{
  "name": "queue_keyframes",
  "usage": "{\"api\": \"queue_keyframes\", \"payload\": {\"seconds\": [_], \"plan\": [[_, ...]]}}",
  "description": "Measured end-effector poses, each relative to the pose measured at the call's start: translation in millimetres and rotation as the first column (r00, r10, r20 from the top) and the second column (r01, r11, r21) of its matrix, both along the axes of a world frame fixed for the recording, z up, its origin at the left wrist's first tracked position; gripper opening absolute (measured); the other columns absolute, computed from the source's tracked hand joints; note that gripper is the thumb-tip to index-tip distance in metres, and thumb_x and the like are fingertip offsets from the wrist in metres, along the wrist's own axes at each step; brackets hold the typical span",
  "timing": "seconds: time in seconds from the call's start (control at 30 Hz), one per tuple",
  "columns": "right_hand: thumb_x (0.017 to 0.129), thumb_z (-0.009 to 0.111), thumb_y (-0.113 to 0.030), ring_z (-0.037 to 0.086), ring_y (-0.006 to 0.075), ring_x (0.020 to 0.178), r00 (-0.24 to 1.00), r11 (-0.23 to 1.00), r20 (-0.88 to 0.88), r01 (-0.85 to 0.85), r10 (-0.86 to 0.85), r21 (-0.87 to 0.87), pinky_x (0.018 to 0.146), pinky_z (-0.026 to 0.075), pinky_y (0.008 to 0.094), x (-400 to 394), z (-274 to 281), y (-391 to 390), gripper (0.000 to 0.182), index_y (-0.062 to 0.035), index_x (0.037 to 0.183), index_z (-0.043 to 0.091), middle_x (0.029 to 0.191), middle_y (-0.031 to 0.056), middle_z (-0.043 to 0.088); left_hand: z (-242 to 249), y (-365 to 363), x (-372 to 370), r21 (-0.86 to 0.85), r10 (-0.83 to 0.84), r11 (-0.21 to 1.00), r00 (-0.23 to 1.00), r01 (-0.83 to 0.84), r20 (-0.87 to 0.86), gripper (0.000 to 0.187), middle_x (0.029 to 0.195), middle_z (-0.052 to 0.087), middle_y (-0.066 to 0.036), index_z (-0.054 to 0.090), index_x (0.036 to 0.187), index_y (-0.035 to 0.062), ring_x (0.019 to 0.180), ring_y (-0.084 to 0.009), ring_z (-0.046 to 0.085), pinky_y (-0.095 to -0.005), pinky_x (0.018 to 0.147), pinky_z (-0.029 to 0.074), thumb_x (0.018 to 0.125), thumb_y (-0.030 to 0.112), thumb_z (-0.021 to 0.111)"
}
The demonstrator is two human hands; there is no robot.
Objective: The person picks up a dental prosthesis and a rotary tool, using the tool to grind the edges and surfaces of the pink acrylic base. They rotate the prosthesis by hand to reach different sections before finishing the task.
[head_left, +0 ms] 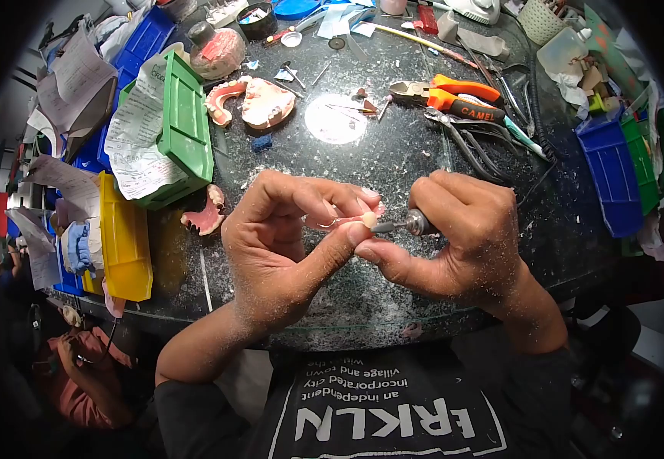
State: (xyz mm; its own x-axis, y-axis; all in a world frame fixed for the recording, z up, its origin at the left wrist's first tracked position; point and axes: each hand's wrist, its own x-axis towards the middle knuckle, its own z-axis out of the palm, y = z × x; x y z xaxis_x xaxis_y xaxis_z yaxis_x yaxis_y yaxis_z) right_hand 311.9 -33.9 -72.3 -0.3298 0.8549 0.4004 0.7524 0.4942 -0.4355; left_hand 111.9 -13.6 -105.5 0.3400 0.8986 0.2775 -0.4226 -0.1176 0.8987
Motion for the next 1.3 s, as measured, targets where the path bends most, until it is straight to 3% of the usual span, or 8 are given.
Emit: {"api": "queue_keyframes", "payload": {"seconds": [0.4, 0.5, 0.7, 1.3], "plan": [[0.07, 0.086, -0.047, 0.043, 0.0173, 0.045, 1.0, 1.0, -0.003, 0.009, -0.009, 0.03, 0.041, 0.036, 0.0329, 1.6, -0.3, 0.9, 0.056, -0.0039, 0.065, 0.05, 0.056, 0.005, 0.041, 0.0, 0.6, -0.4, 0.057, 0.027, 0.998, 0.999, -0.025, -0.029, 0.029, 0.095, 0.067, -0.016, 0.05, 0.097, 0.0031, 0.101, -0.0233, 0.067, -0.0403, 0.094, 0.054, 0.083, -0.013, 0.069], [0.07, 0.086, -0.047, 0.044, 0.0171, 0.045, 1.0, 1.0, 0.006, 0.016, -0.016, 0.023, 0.041, 0.036, 0.0329, 1.5, -1.4, 0.8, 0.056, -0.0037, 0.065, 0.051, 0.056, 0.0051, 0.041, 0.3, 2.2, -3.0, 0.15, 0.043, 0.988, 0.992, -0.025, -0.118, 0.023, 0.095, 0.066, -0.016, 0.05, 0.097, 0.0032, 0.107, -0.0283, 0.065, -0.0468, 0.095, 0.055, 0.086, -0.013, 0.063], [0.07, 0.086, -0.048, 0.044, 0.0171, 0.045, 1.0, 1.0, 0.027, 0.009, -0.009, 0.016, 0.041, 0.036, 0.0328, 0.9, 0.0, -0.4, 0.056, -0.0036, 0.065, 0.051, 0.056, 0.0052, 0.042, 1.5, 2.7, -3.9, 0.194, 0.053, 0.981, 0.988, -0.025, -0.142, 0.025, 0.095, 0.066, -0.017, 0.05, 0.097, 0.0035, 0.106, -0.0279, 0.064, -0.0465, 0.096, 0.054, 0.085, -0.014, 0.063], [0.072, 0.084, -0.05, 0.042, 0.0159, 0.044, 0.999, 1.0, 0.03, 0.018, -0.018, 0.013, 0.04, 0.034, 0.0328, -0.4, -0.2, -0.9, 0.058, -0.0048, 0.062, 0.049, 0.054, 0.0041, 0.04, 4.4, 1.9, -4.2, 0.206, 0.076, 0.978, 0.983, -0.04, -0.168, 0.023, 0.094, 0.065, -0.016, 0.049, 0.097, 0.0032, 0.105, -0.0268, 0.064, -0.0456, 0.095, 0.055, 0.086, -0.012, 0.063]]}}
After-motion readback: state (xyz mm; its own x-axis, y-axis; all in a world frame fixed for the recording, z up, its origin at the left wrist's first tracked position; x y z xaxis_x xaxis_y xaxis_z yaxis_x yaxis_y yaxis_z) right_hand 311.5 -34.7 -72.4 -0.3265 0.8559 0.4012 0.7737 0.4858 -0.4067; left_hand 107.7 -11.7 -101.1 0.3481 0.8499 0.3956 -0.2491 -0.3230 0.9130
